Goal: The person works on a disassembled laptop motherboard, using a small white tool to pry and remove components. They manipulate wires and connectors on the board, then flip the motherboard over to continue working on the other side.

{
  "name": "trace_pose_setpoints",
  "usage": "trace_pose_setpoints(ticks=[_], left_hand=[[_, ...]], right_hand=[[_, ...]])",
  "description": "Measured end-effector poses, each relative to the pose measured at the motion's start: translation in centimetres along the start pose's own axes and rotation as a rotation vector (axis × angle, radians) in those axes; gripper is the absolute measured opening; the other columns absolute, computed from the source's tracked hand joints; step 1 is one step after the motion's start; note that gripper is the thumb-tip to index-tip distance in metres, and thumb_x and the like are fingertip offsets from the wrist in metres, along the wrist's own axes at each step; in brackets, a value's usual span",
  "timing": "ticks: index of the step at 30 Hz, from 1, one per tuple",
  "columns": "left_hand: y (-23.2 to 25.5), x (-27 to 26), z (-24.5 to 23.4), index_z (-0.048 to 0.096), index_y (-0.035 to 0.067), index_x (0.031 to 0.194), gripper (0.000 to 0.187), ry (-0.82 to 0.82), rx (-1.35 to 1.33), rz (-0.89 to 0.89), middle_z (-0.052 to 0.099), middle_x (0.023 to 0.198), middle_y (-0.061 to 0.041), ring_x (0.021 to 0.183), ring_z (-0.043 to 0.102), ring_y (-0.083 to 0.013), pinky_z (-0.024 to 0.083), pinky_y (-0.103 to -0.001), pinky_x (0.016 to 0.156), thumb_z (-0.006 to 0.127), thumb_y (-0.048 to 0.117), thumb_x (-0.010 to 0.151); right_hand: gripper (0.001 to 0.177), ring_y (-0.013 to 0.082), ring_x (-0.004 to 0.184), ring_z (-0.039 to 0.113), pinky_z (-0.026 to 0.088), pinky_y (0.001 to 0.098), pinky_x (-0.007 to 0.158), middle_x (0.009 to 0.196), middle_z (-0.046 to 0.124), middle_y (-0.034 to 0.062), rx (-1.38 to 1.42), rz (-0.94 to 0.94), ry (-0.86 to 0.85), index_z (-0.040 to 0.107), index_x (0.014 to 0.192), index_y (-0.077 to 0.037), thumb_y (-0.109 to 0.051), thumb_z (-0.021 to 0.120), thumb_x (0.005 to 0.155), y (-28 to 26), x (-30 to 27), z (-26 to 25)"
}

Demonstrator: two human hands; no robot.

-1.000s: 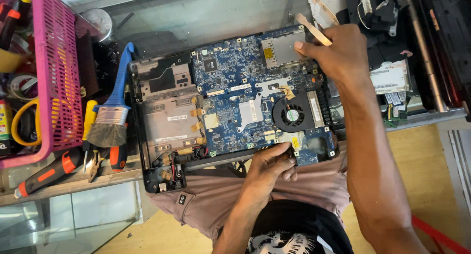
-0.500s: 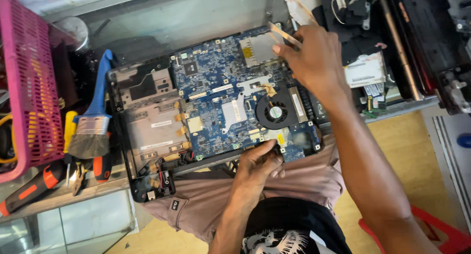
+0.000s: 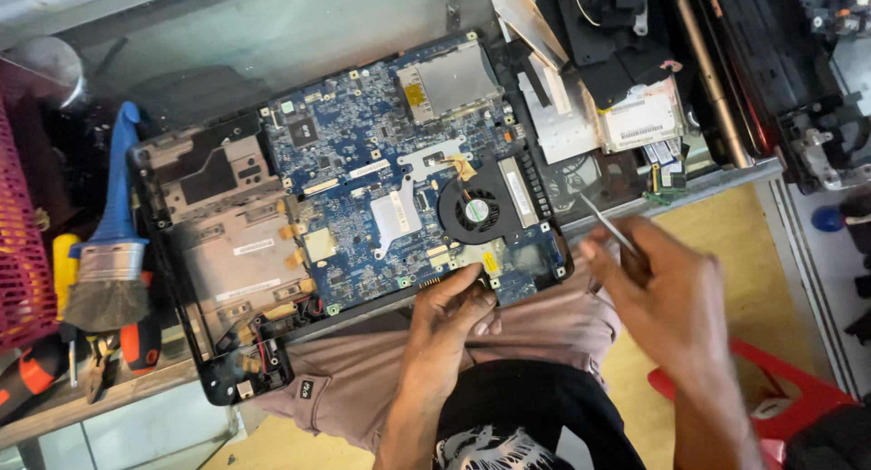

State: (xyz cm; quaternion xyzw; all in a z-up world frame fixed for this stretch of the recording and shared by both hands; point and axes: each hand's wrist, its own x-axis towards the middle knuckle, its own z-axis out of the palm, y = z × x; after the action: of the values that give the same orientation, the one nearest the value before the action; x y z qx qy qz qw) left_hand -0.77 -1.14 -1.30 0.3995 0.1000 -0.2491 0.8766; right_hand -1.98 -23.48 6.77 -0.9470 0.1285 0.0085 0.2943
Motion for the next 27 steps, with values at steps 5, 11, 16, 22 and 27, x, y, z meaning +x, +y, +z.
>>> trace_pose_setpoints(ticks=[5,11,16,22,27], left_hand=[[-0.7,0.0,-0.9,0.066,0.003,0.134,0.044,-0.002,-0.001,-0.002,0.060,0.071,-0.008,0.058,0.051,-0.0151,0.057,-0.034,0.063,0.063,-0.014,0.094],[-0.6,-0.1,-0.9,0.063,0.010,0.140,0.048,-0.080,-0.009,0.058,0.055,0.072,-0.006,0.062,0.048,-0.0159,0.055,-0.035,0.065,0.061,-0.013,0.097],[-0.4,0.0,-0.5,0.065,0.008,0.137,0.044,-0.076,0.036,0.105,0.048,0.065,-0.003,0.058,0.044,-0.0143,0.053,-0.034,0.063,0.062,-0.010,0.097],[-0.1,0.0,-0.1,0.070,0.004,0.126,0.034,-0.049,0.042,0.085,0.046,0.067,-0.004,0.057,0.041,-0.0136,0.053,-0.033,0.061,0.062,-0.010,0.096],[0.0,-0.1,-0.4,0.066,0.009,0.136,0.045,-0.075,0.053,0.091,0.048,0.065,-0.003,0.058,0.044,-0.0150,0.051,-0.034,0.064,0.061,-0.012,0.096]], right_hand=[[0.026,0.0079,0.031,0.036,0.036,0.0218,0.030,0.045,0.045,-0.0058,0.023,-0.061,0.130,0.073,0.103,-0.008,-0.029,0.081,0.090,0.2,-2.9,2.9],[0.029,0.0148,0.041,0.041,0.035,0.0354,0.041,0.048,0.042,0.0003,0.030,0.164,0.000,0.055,0.092,-0.015,-0.037,0.046,0.108,0.3,-3.7,0.4],[0.025,0.0124,0.043,0.053,0.042,0.0351,0.048,0.054,0.058,0.0023,-0.145,0.017,-0.102,0.064,0.081,-0.018,-0.030,0.056,0.101,0.5,-5.7,-0.3],[0.035,0.0134,0.041,0.040,0.038,0.0326,0.048,0.043,0.046,0.0058,-0.103,0.175,-0.122,0.059,0.065,-0.019,-0.034,0.060,0.097,-1.5,-6.2,-0.6],[0.033,0.0136,0.048,0.033,0.035,0.0333,0.048,0.046,0.041,0.0051,-0.021,0.270,-0.156,0.066,0.066,-0.018,-0.034,0.063,0.095,-0.8,-5.1,0.1]])
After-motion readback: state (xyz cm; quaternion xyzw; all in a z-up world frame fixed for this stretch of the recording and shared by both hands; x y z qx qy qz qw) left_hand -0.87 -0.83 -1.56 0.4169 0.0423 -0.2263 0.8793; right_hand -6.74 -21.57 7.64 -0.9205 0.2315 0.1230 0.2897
